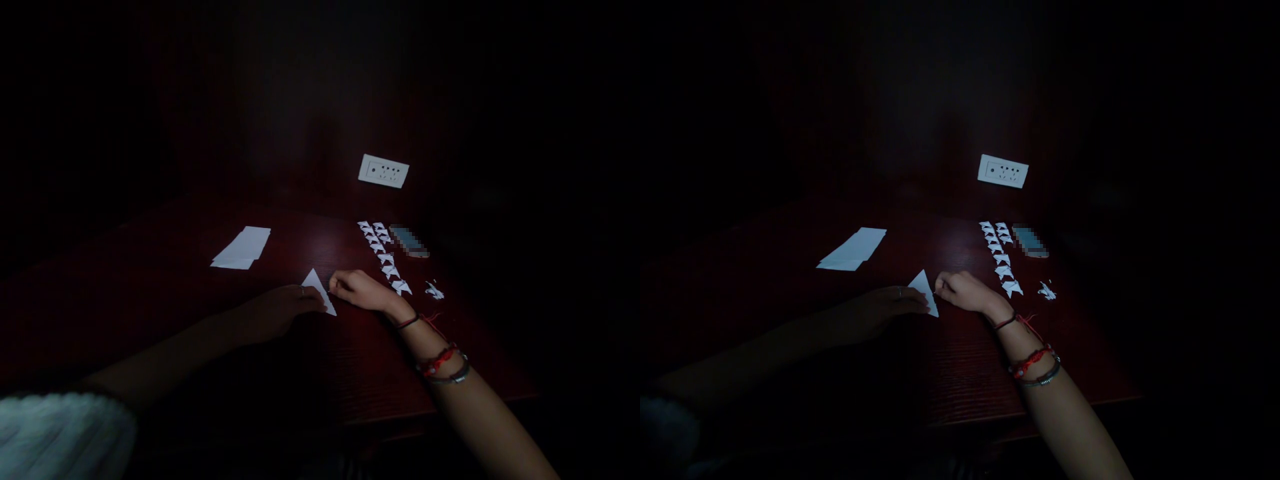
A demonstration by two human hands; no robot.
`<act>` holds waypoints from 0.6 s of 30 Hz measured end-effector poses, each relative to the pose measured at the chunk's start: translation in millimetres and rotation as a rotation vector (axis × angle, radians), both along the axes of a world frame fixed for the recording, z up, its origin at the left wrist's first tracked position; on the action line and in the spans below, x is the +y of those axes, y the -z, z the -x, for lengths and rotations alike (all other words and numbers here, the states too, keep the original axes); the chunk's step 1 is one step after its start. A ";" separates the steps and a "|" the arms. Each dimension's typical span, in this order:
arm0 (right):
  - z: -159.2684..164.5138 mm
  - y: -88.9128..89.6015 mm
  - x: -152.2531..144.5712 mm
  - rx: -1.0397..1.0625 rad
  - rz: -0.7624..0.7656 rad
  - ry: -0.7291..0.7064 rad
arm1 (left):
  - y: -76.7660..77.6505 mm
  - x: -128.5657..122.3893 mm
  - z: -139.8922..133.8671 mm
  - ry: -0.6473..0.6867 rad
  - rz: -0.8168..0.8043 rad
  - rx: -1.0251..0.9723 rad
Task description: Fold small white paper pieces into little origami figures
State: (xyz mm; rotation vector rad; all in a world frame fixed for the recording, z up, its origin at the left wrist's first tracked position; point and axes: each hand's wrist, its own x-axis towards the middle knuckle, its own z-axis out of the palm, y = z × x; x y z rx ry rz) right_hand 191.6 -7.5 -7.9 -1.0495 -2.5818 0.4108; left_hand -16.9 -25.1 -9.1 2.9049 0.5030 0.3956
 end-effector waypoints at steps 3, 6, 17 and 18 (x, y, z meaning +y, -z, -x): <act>-1.1 -1.3 -0.8 0.025 0.019 0.034 | -1.0 -0.8 -0.1 -0.013 -0.016 0.005; -1.2 -0.9 0.0 0.037 0.000 0.098 | -1.2 -0.3 1.4 -0.021 -0.037 0.022; -1.7 -6.4 -3.0 0.037 -0.098 0.137 | 3.0 2.2 2.6 -0.110 -0.168 -0.023; -5.2 -11.7 -6.0 0.074 -0.127 0.157 | 1.6 1.2 0.6 -0.120 -0.190 -0.036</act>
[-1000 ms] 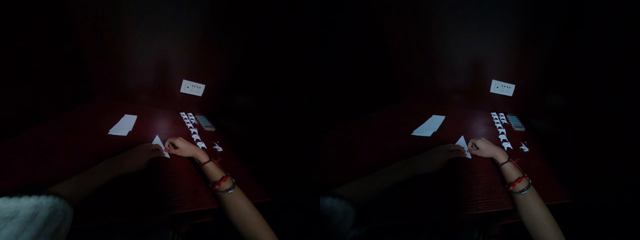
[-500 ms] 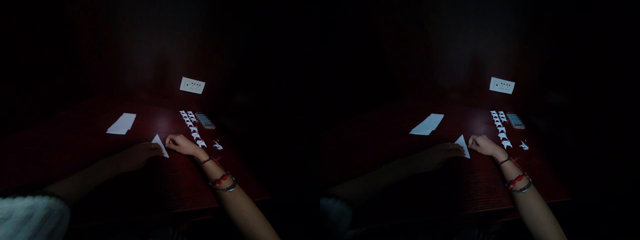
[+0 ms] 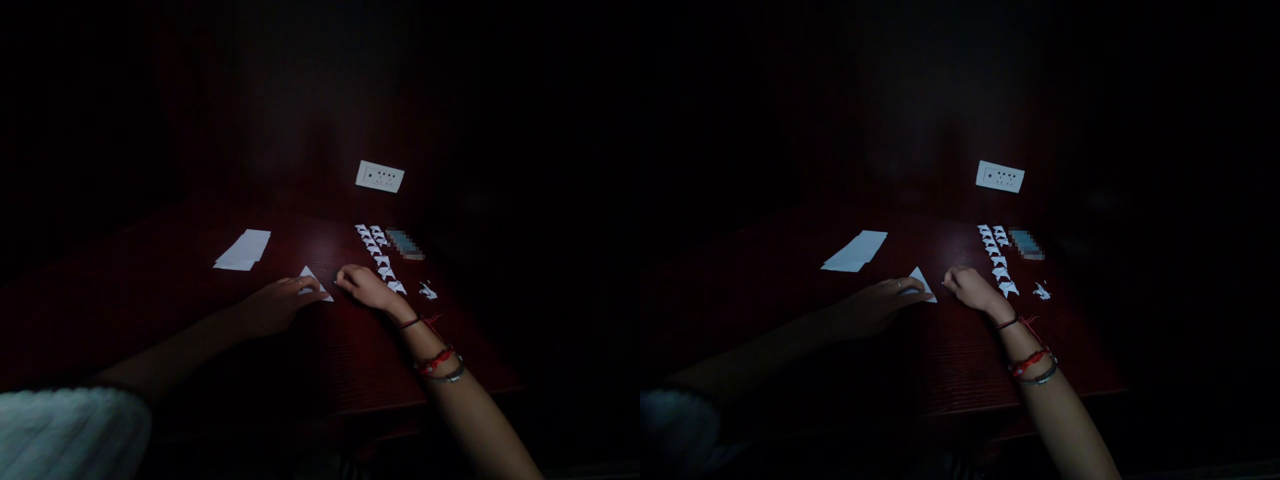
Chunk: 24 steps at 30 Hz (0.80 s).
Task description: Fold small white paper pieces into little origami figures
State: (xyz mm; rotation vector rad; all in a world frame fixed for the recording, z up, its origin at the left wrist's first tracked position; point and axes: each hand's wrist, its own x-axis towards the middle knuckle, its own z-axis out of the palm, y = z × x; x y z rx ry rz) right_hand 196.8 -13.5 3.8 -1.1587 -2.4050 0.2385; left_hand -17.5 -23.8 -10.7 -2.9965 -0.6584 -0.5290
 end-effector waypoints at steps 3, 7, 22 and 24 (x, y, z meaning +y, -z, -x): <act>-21.9 -17.6 -10.9 0.124 -0.097 0.125 | -6.8 -4.0 -10.1 -0.027 -0.073 -0.025; -78.1 -26.9 -25.7 0.130 -0.126 0.364 | -17.6 -9.4 -37.5 -0.012 -0.124 -0.022; -173.2 0.1 -38.8 -0.124 0.013 0.708 | -1.0 -17.5 -170.7 0.038 -0.080 -0.183; -169.6 -2.0 -40.2 -0.123 -0.013 0.735 | -3.7 -15.9 -164.8 0.036 -0.070 -0.194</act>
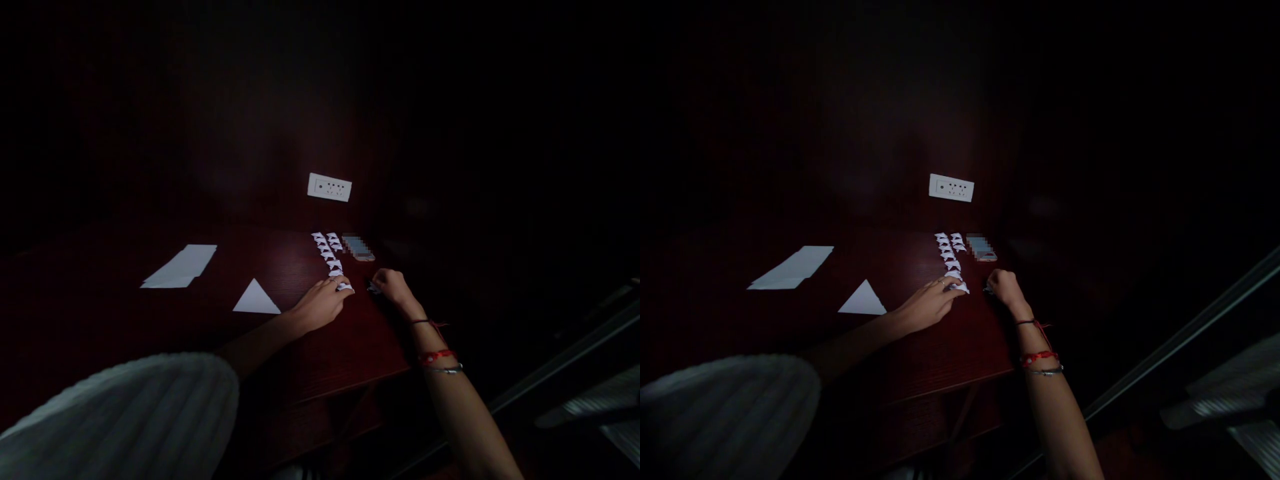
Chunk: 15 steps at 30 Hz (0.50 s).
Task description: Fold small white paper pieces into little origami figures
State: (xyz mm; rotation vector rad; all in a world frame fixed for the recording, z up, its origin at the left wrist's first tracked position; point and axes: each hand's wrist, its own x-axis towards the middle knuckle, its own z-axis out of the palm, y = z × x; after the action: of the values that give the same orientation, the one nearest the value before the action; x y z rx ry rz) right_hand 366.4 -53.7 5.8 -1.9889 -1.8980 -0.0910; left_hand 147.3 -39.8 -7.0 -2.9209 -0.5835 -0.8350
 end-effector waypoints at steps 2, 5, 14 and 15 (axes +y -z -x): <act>10.0 -2.5 -0.8 -0.003 -0.038 0.018 | -5.5 4.6 12.0 -0.006 0.013 -0.010; 42.3 -8.2 2.0 0.010 -0.078 -0.078 | -17.5 16.2 43.7 -0.002 0.053 -0.028; 182.9 -26.2 29.2 -0.090 0.370 -0.614 | -17.9 40.1 179.2 -0.012 0.239 0.168; 190.1 -25.4 31.7 -0.096 0.392 -0.657 | -15.0 40.1 186.2 -0.012 0.247 0.208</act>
State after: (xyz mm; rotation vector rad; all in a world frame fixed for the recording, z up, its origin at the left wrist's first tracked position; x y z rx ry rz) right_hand 176.3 -21.9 31.2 -1.4741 -2.6924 0.3975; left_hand -38.9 0.3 7.9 -3.1647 -0.7327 -0.4789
